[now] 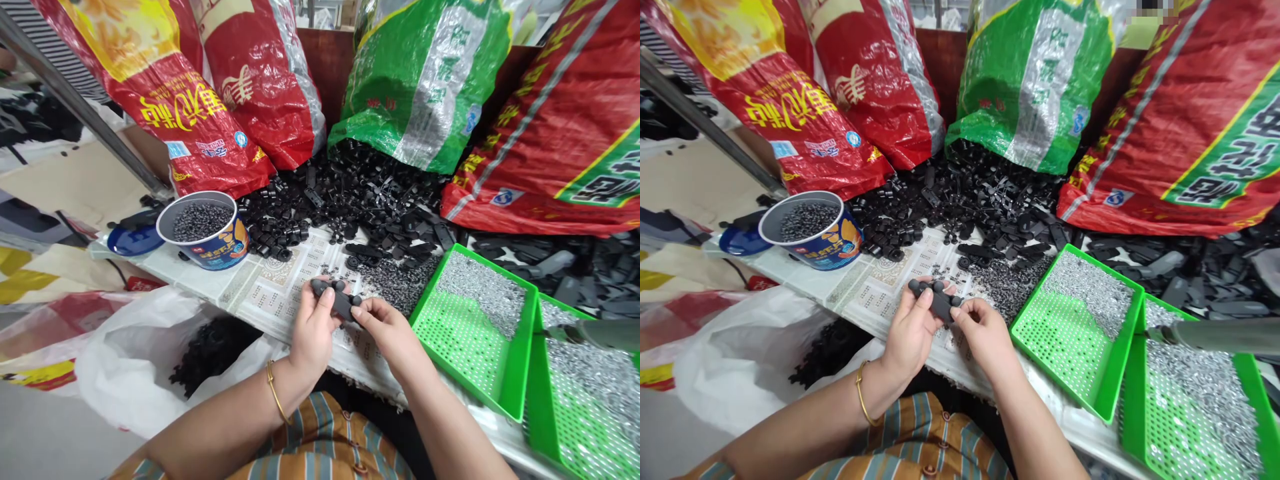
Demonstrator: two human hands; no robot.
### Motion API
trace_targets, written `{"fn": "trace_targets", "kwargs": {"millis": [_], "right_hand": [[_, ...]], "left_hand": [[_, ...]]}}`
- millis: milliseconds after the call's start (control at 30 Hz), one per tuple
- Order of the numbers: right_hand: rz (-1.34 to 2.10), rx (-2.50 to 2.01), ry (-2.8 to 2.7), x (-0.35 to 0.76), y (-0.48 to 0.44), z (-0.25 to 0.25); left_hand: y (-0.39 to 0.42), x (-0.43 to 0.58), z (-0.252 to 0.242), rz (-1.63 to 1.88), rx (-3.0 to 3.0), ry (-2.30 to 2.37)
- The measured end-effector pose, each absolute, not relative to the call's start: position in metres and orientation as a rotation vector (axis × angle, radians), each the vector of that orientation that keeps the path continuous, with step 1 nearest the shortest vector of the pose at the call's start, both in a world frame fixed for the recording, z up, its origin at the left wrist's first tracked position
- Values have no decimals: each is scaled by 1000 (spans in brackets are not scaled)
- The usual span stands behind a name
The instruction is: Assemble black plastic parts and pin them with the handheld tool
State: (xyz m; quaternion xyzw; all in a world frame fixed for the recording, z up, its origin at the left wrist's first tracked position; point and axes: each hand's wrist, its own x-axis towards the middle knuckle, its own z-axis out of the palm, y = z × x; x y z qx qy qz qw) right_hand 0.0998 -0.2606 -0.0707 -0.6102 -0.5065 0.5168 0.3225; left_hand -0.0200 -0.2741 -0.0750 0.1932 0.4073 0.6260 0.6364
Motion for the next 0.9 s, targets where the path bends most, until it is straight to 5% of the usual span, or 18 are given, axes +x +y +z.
{"fn": "trace_targets", "kwargs": {"millis": [533, 900], "right_hand": [[1543, -1253, -522, 77, -278, -70], [1212, -1314, -910, 78, -286, -77]], "left_hand": [[-276, -23, -69, 1458, 365, 933], [-272, -23, -66, 1426, 198, 806]]}}
